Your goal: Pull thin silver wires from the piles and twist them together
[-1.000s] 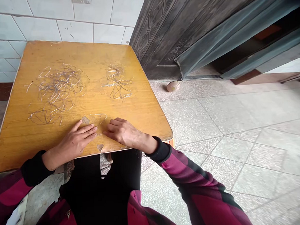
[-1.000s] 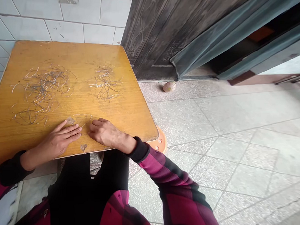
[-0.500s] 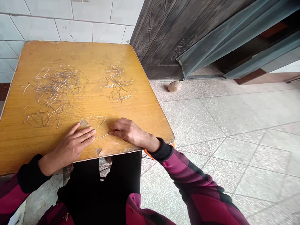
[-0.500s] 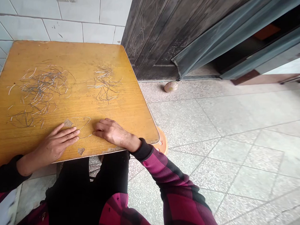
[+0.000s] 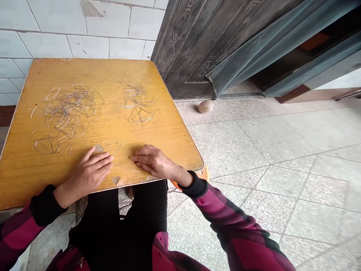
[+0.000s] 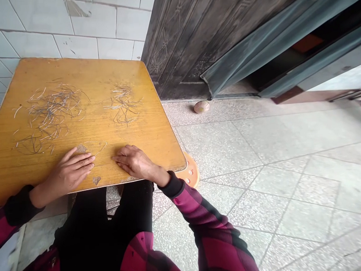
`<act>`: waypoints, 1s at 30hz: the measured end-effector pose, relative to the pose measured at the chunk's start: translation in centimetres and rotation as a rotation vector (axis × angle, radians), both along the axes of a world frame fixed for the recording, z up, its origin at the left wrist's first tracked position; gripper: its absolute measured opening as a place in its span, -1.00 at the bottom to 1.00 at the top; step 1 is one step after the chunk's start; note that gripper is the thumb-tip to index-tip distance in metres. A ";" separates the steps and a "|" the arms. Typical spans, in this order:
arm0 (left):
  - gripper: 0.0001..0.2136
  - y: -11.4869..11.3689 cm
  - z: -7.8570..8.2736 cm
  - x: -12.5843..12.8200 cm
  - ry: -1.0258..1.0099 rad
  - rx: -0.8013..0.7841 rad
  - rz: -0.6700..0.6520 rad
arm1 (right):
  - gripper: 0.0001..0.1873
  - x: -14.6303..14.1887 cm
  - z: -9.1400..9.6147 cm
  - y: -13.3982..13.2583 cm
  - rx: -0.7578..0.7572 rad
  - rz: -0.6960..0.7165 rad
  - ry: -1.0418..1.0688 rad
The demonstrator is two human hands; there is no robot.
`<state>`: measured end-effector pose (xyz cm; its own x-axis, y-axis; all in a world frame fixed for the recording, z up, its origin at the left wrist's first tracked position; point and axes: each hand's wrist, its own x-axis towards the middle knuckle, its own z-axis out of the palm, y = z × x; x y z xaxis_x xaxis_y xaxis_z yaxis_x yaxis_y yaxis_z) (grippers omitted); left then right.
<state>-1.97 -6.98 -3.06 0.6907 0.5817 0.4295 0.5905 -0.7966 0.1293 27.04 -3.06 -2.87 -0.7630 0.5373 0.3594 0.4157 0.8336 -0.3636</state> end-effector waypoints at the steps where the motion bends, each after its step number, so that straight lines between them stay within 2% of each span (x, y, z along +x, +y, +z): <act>1: -0.81 0.0 0.1 0.3 -0.010 0.021 0.015 | -0.73 0.0 0.5 0.2 -0.044 0.001 0.016; 3: -0.87 0.0 0.2 0.9 -0.026 0.051 0.034 | -0.72 -0.1 1.5 0.8 -0.100 -0.017 0.046; 7: -0.92 0.2 1.0 1.6 -0.040 0.066 0.039 | -0.72 -1.3 2.7 3.1 -0.111 -0.049 0.114; 11: -0.87 0.4 1.9 2.3 -0.066 0.035 0.114 | -0.75 -3.1 2.4 5.7 -0.145 -0.036 0.166; 15: -0.69 0.7 1.5 3.5 0.004 0.001 0.216 | -0.72 -3.7 2.0 6.7 -0.248 0.012 0.197; 18: -0.56 1.0 0.6 3.9 0.073 -0.042 0.272 | -0.62 -2.9 2.2 6.1 -0.307 0.051 0.192; 23: -0.56 1.3 -0.2 3.5 0.105 -0.107 0.308 | -0.62 -1.8 2.8 3.2 -0.397 0.116 0.065; 27: -0.58 1.3 -0.5 3.2 0.109 -0.111 0.304 | -0.80 -2.3 2.0 1.0 -0.350 0.101 0.001; 30: -0.56 1.4 -0.8 3.0 0.125 -0.111 0.278 | -0.81 -2.8 1.0 0.3 -0.288 0.027 -0.013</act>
<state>1.07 -5.58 -3.84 0.5419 0.7942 0.2752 0.8005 -0.5874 0.1191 24.20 -2.80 -1.87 -0.7816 0.5956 0.1855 0.4012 0.7077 -0.5816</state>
